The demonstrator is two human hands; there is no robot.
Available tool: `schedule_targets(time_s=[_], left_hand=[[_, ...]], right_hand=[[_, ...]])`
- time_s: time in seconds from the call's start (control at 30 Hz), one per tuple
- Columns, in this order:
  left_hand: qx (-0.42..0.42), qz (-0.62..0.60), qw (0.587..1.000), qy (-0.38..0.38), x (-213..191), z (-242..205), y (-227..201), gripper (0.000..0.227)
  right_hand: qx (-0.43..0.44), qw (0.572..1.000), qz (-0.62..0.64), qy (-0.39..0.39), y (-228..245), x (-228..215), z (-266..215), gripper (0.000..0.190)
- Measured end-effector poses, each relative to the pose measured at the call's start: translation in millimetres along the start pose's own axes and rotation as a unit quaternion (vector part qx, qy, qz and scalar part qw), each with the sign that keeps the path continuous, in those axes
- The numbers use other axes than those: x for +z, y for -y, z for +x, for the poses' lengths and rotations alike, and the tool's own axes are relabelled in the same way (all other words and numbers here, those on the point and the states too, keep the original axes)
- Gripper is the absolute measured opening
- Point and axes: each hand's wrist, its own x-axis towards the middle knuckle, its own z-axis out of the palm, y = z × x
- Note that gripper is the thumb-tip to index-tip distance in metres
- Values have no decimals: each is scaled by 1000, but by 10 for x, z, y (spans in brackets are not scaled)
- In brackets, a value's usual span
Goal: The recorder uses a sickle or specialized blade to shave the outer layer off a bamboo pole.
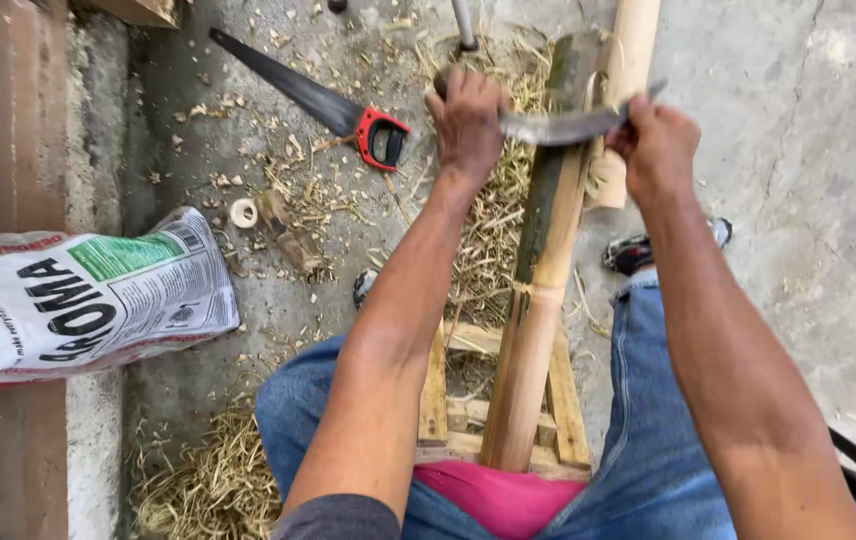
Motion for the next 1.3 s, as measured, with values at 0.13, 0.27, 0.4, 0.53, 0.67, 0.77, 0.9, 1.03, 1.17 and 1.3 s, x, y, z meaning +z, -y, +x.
schedule_targets(time_s=[0.13,0.27,0.4,0.53,0.67,0.77,0.9,1.03,1.17,1.3], left_hand=[[-119,-53,991,-31,-45,-242,-83,21],[-434,-304,847,44,-477,-1174,-113,24],[-649,-431,625,48,-1298,-2309,-356,23],[-694,-401,594,60,-1632,-3304,-469,26],[-719,-399,563,80,-1772,-3654,-541,20],[-695,-417,581,75,-1682,-3688,-537,20],[-628,-430,645,61,-1399,-3714,-495,27],[-576,-429,693,66,-1257,-3950,-403,31],[-623,-411,657,106,-1529,-3683,-520,35],[-662,-406,610,155,-1580,-3600,-625,33]], right_hand=[[-86,992,76,47,326,65,-371,46],[-1,994,-108,25,-215,-132,-1453,99],[141,899,-413,27,-1184,-110,-2853,121],[67,909,-408,-49,-1071,140,-3435,119],[129,879,-447,-104,-1064,208,-3459,105],[112,869,-465,-126,-996,288,-3491,102],[97,867,-465,-149,-946,312,-3493,95],[82,881,-444,-143,-976,283,-3471,99],[112,874,-456,-126,-1010,226,-3428,95],[104,877,-451,-129,-991,229,-3398,94]])
